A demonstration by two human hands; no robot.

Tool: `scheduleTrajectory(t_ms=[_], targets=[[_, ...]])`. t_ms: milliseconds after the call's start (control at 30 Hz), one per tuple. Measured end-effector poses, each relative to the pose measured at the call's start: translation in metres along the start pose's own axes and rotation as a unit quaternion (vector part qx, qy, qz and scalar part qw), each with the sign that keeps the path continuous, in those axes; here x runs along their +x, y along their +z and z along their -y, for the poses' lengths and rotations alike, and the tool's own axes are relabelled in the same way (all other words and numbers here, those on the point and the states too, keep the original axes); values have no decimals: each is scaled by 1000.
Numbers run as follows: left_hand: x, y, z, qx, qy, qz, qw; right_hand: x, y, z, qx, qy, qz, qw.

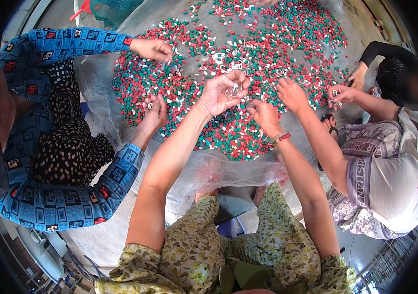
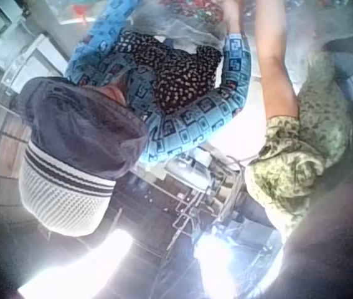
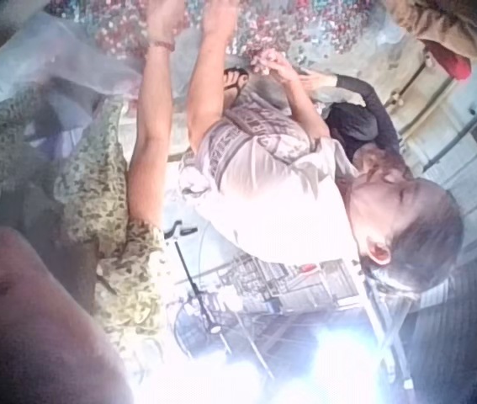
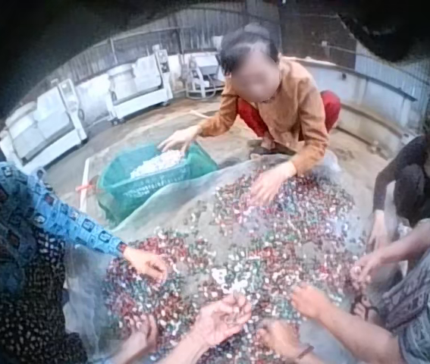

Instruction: The person sits at a table and sorts small red, green, and white plastic components by hand, picking them from a large pile and placing them into a nearby basket. Other workers are also sorting the same components at the same table.

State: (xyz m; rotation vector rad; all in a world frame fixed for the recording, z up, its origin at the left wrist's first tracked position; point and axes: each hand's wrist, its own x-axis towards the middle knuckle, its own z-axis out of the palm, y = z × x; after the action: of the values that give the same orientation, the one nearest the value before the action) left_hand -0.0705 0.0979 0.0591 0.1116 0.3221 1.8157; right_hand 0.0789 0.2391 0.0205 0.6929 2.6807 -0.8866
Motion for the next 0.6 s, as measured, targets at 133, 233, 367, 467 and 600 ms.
scheduleTrajectory(t_ms=[133,233,367,467,600], targets=[[-5,-8,8,22,-34,-66,997,7,-2,-20,178,15,-73,981],[-15,-22,19,42,-48,-107,992,-1,-41,15,223,56,-31,973],[-34,-56,60,-8,-69,-191,979,-20,-58,65,91,-103,-38,990],[-42,-69,92,-97,-75,-220,968,-34,-54,91,-33,-198,24,979],[-47,-26,106,-169,-76,-216,959,-58,-43,92,-124,-265,71,954]])
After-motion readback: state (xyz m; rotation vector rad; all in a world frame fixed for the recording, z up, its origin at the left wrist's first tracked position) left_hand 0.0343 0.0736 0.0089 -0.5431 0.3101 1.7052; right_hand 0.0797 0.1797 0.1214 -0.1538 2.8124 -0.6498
